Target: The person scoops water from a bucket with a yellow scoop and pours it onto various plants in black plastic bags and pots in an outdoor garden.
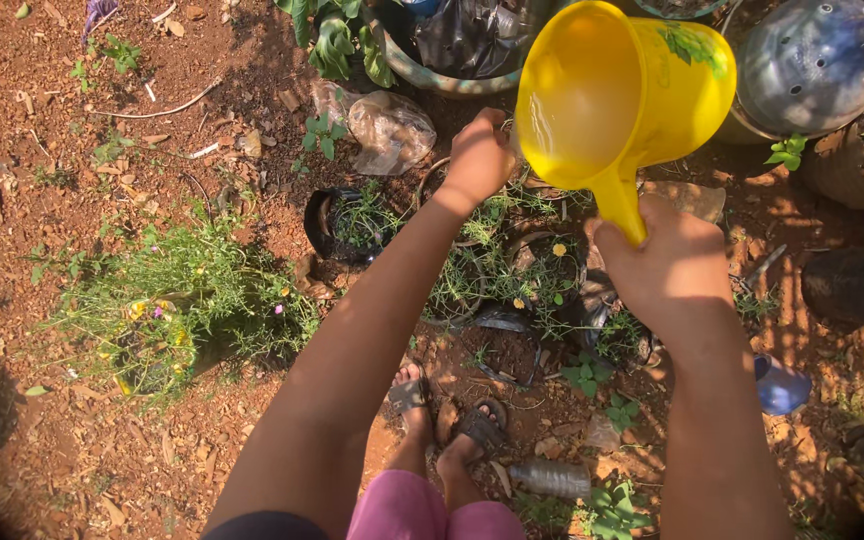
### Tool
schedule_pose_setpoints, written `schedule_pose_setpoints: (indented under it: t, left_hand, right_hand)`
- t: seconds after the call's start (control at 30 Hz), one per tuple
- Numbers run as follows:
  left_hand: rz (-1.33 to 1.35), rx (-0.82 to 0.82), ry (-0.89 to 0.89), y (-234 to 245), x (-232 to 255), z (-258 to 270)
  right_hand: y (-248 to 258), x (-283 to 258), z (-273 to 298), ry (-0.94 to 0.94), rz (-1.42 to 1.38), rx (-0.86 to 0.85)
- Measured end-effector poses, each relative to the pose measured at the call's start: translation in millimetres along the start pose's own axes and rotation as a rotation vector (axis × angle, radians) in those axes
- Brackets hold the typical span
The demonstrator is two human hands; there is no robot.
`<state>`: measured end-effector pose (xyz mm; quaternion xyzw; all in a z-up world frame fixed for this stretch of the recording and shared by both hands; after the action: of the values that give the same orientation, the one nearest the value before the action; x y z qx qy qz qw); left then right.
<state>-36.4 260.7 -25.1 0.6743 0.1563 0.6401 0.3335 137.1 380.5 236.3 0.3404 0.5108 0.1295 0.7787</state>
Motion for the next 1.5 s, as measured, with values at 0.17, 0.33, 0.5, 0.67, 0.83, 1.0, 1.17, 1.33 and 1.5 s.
schedule_pose_setpoints:
  t: [0.17,0.33,0.5,0.67,0.83,1.0,1.17,1.33,1.5]
  left_hand:
    - [0.003,-0.012,-0.036,21,-4,-11]
    - [-0.028,-0.206,0.141,27,-27,-4]
    - [-0.032,-0.079,-0.217,28,-56,43]
    - [-0.100,-0.595,0.064,52,-46,93]
    - [-0.225,-0.582,0.051,68,-34,132]
    - [-0.197,-0.594,0.154,64,-40,155]
    - [-0.326,-0.489,0.065,59,-56,163]
    - [-0.103,-0.474,0.199,67,-54,173]
    - [-0.029,-0.440,0.224,78,-44,173]
  right_hand:
    - [0,-8,-3,0.049,0.033,-0.002]
    - [1,-6,6,0.004,0.032,-0.012]
    - [4,0,34,-0.336,-0.215,-0.134]
    - [4,6,75,-0.180,-0.030,-0.164]
    - [-7,17,106,-0.174,0.036,-0.231]
    - [-20,34,122,-0.082,0.090,-0.268]
    - [-20,44,136,-0.096,0.097,-0.289]
    - [-15,46,142,-0.103,0.070,-0.242]
    - [-10,40,141,-0.132,0.191,-0.248]
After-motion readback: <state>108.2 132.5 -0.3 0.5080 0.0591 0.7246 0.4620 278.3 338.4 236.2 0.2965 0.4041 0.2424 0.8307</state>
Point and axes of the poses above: each hand's wrist, its own z-axis away from the middle knuckle, its own y-axis out of the back of the hand, x = y × z, the point moved 1 cm from there along -z, towards the middle knuckle, and after that the axes turned 14 degrees about -z, right-handed, at the moved point
